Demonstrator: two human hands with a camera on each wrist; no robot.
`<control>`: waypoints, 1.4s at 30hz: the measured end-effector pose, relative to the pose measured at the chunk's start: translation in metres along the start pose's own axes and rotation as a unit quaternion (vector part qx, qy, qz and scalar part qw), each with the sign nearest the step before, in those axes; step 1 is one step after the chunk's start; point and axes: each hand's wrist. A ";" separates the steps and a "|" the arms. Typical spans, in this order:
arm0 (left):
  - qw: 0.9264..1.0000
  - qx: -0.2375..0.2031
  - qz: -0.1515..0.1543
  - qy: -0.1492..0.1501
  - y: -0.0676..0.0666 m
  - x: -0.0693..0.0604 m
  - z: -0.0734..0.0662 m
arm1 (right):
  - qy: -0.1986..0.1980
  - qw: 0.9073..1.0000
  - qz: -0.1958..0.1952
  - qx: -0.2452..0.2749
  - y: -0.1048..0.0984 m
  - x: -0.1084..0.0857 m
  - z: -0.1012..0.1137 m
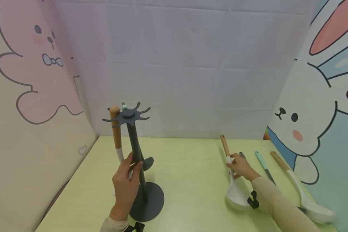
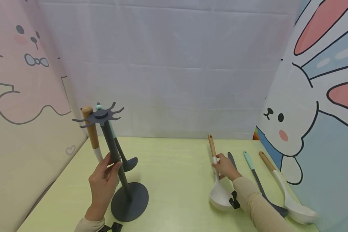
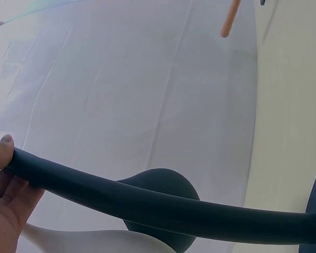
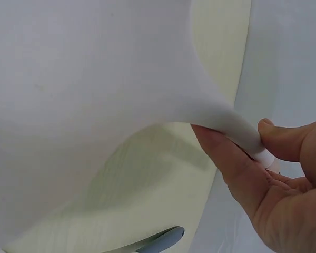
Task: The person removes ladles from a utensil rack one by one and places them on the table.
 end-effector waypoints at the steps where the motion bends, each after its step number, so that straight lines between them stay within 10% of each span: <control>1: 1.000 -0.001 0.000 0.000 0.000 0.000 0.000 | 0.001 1.000 0.002 -0.002 0.000 0.000 -0.001; 42: 1.000 0.009 -0.005 0.010 0.001 -0.001 0.002 | 0.074 0.994 0.055 -0.062 0.004 0.009 -0.015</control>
Point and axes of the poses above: each hand's wrist, its own x-axis towards the middle knuckle, its own y-axis out of the palm, z = x × y, and after that the axes turned 2 degrees about x, right-handed
